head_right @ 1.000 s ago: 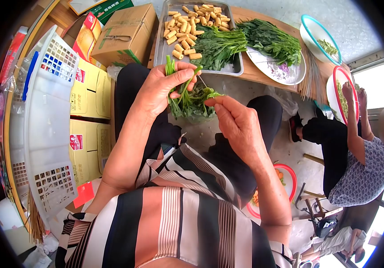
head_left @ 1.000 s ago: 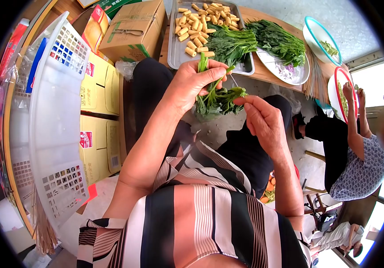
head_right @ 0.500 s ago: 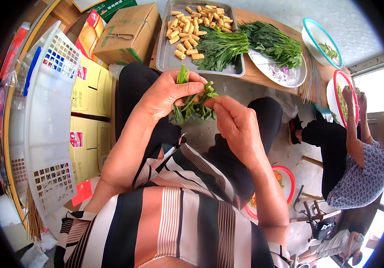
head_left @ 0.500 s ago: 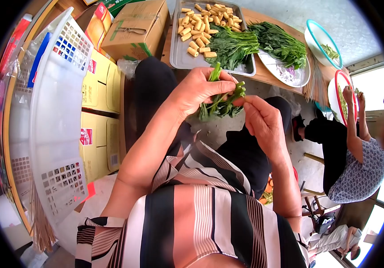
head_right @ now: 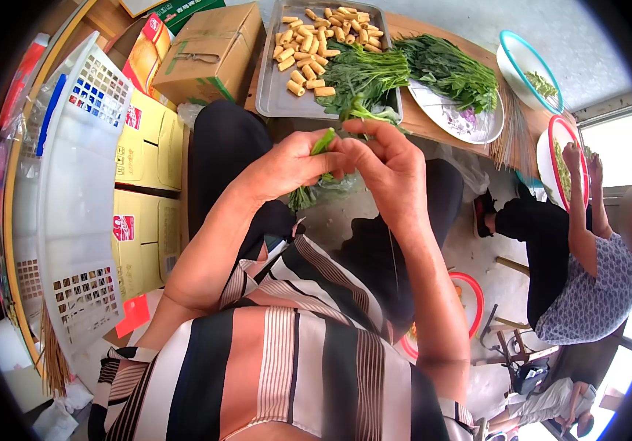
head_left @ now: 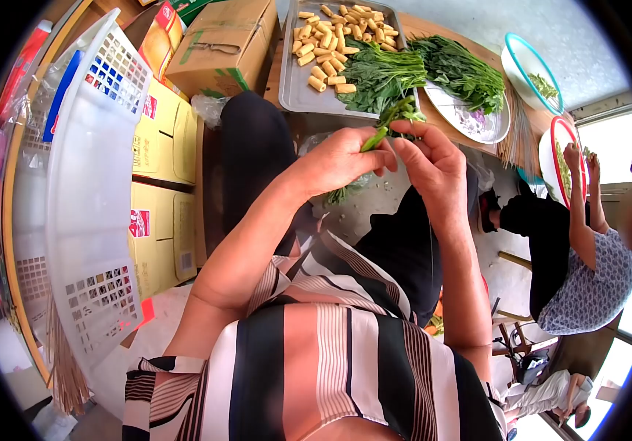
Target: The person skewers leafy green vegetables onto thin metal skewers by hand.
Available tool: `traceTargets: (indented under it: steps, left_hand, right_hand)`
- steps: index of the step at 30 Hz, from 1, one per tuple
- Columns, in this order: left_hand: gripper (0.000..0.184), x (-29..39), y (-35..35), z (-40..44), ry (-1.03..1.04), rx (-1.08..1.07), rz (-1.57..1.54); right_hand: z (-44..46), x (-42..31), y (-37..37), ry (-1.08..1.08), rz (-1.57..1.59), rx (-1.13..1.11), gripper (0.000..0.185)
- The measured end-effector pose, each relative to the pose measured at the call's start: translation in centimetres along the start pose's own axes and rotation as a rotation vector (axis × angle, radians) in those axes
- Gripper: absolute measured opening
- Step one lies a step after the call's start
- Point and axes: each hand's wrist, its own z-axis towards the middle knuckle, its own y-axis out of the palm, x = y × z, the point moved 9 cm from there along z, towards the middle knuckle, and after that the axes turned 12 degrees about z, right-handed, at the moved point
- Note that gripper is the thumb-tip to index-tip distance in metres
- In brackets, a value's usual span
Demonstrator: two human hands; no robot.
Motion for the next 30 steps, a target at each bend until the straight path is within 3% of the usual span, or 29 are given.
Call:
traceTargets:
  steps: [3, 5, 7, 9, 11, 15, 18, 19, 21, 22, 25, 27, 30]
  left_hand:
    - [0.020, 0.7, 1.0, 0.0, 0.068, -0.073, -0.080]
    - [0.025, -0.2, 1.6, -0.1, -0.078, -0.212, -0.014]
    - [0.028, 0.1, 1.2, -0.3, 0.008, -0.155, -0.126]
    - [0.030, 0.5, 0.3, -0.6, 0.098, -0.101, -0.235]
    - [0.033, 1.1, -3.1, -1.2, 0.249, 0.188, -0.210]
    - [0.029, 0.8, -7.3, -4.2, 0.219, 0.765, -0.091]
    - [0.026, 3.2, -8.7, -6.6, 0.438, 1.022, -0.015]
    - [0.026, 3.7, -8.5, -6.7, 0.437, 1.022, -0.017]
    - [0.016, 4.0, -6.6, -4.5, 0.326, 0.800, 0.045]
    - [0.012, 4.3, -5.5, -3.4, 0.388, 0.729, 0.108]
    - [0.020, 3.3, -2.3, -1.2, 0.290, 0.454, 0.001]
    - [0.023, 3.4, -2.0, -0.6, 0.299, 0.428, 0.028]
    - [0.021, 1.8, -1.3, 0.0, 0.199, 0.319, -0.175]
  right_hand:
    - [0.2, 0.2, 0.8, 0.018, 0.073, -0.057, 0.015]
    - [0.3, 0.7, 1.0, 0.041, 0.105, -0.103, 0.013]
    - [0.4, 0.3, -0.1, -0.073, 0.121, -0.035, 0.010]
    - [0.3, 0.1, -1.3, -0.049, 0.076, 0.037, 0.010]
    - [0.2, 0.3, -2.4, -0.005, 0.030, 0.091, 0.010]
    - [0.0, -0.3, -1.7, -0.031, 0.088, 0.096, 0.011]
    - [0.1, -0.6, -2.1, -0.063, 0.093, 0.137, 0.011]
    - [0.1, -0.6, -2.2, -0.062, 0.091, 0.137, 0.011]
    - [0.1, -0.5, -2.2, -0.050, 0.137, 0.145, 0.010]
    - [0.1, -0.6, -2.0, -0.050, 0.137, 0.138, 0.010]
    - [-0.1, -0.8, -2.0, -0.038, 0.114, 0.160, 0.010]
    - [-0.3, -1.1, -1.8, -0.064, 0.133, 0.132, 0.010]
    - [-0.5, -0.8, -2.0, -0.047, 0.093, 0.140, 0.010]
